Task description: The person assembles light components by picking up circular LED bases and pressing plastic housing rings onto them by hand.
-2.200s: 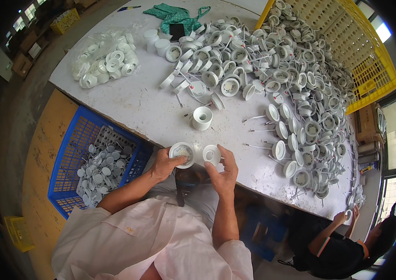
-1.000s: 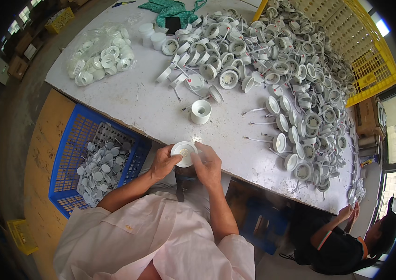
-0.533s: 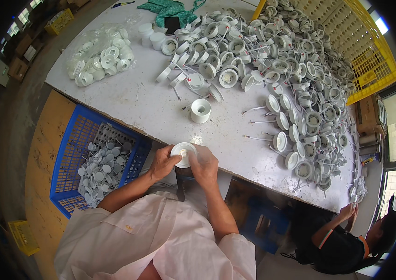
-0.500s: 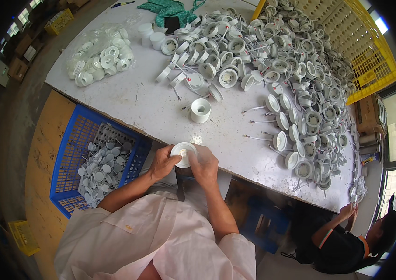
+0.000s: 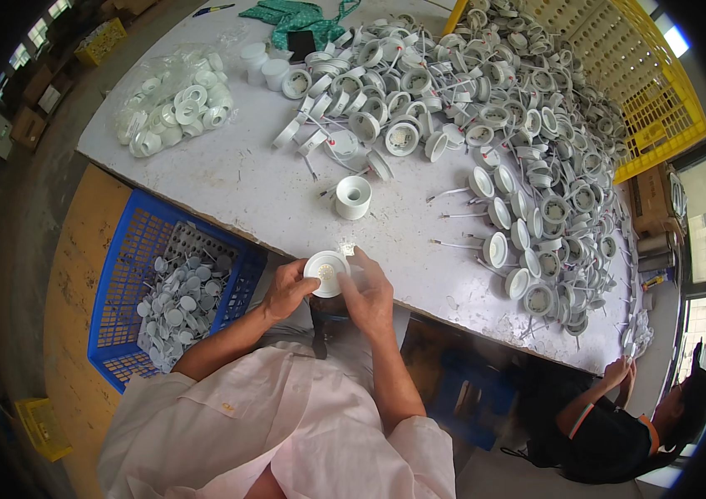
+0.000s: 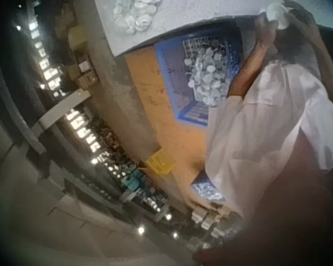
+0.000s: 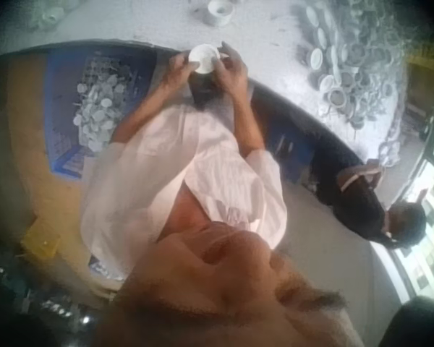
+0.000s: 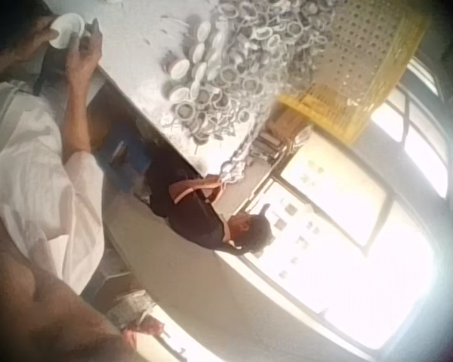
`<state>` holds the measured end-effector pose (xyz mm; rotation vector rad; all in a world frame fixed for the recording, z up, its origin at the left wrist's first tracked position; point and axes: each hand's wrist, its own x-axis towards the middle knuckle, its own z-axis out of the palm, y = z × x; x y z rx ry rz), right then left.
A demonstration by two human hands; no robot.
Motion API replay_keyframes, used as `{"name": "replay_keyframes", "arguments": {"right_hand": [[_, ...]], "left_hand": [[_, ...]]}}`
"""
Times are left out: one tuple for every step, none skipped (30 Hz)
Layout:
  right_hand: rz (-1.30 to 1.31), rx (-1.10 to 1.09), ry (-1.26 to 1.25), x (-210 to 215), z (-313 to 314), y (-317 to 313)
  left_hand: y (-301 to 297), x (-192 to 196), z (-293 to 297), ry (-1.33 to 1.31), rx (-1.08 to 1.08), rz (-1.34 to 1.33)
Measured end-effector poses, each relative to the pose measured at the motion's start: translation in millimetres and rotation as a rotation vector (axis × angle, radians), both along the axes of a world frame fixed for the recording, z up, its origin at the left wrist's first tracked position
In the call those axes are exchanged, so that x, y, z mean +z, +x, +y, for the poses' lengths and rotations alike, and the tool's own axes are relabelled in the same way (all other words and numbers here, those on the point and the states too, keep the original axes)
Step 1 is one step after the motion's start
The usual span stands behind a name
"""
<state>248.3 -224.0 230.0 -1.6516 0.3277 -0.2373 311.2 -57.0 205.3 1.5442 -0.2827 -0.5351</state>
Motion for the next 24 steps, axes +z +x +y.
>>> {"name": "replay_keyframes", "arguments": {"right_hand": [[-0.003,-0.016,-0.009,5,-2,-3],[-0.108,0.098,-0.223,18,-3,-6],[-0.203,0.206,-0.441,25,-5,-9],[-0.243,0.268,-0.527,23,-7,-9],[-0.224,0.266,-0.577,28,-4,-10],[-0.204,0.264,-0.625,33,-3,-12],[-0.197,0.235,-0.640,32,-7,-15],[-0.177,0.208,-0.674,29,-11,-18],[-0.156,0.183,-0.706,25,-17,-22],[-0.153,0.162,-0.716,22,-26,-25],[-0.174,0.105,-0.657,18,-35,-29],[-0.194,0.047,-0.599,16,-45,-33],[-0.137,-0.047,-0.562,15,-55,-40],[-0.140,-0.053,-0.563,11,-69,-43],[-0.127,-0.169,-0.555,8,-84,-49],[-0.114,-0.283,-0.544,5,-100,-54],[-0.089,-0.367,-0.595,-1,-114,-58],[-0.061,-0.462,-0.654,-5,-130,-67],[-0.053,-0.550,-0.733,-10,-146,-74],[0.004,-0.625,-0.768,-11,-156,-78],[0.019,-0.676,-0.785,-12,-164,-83],[0.034,-0.726,-0.801,-14,-170,-85],[0.031,-0.731,-0.800,-15,-174,-86],[0.082,-0.787,-0.786,-16,-178,-86]], "left_hand": [[1,-2,0,0.000,-0.017,0.005],[2,0,-1,-0.016,-0.043,-0.001],[1,3,-1,-0.044,-0.057,0.057],[1,5,-3,-0.070,-0.073,0.115],[1,7,-5,-0.082,-0.105,0.111],[1,8,-7,-0.107,-0.156,0.176],[2,8,-12,-0.129,-0.208,0.240],[3,9,-17,-0.135,-0.233,0.236],[4,9,-22,-0.122,-0.302,0.248],[5,11,-28,-0.108,-0.370,0.258],[6,16,-32,-0.108,-0.398,0.283],[6,15,-36,-0.111,-0.413,0.279],[6,12,-38,-0.073,-0.428,0.259],[6,9,-38,-0.031,-0.433,0.238],[6,8,-38,0.007,-0.427,0.209],[5,5,-39,0.005,-0.435,0.204],[4,1,-37,-0.017,-0.385,0.183],[3,-1,-40,-0.045,-0.347,0.162],[2,0,-42,-0.050,-0.358,0.157],[2,1,-41,-0.046,-0.375,0.180],[2,2,-41,-0.041,-0.390,0.202],[2,2,-41,-0.041,-0.392,0.197],[1,1,-41,-0.036,-0.396,0.204],[0,1,-40,-0.030,-0.400,0.211]]}}
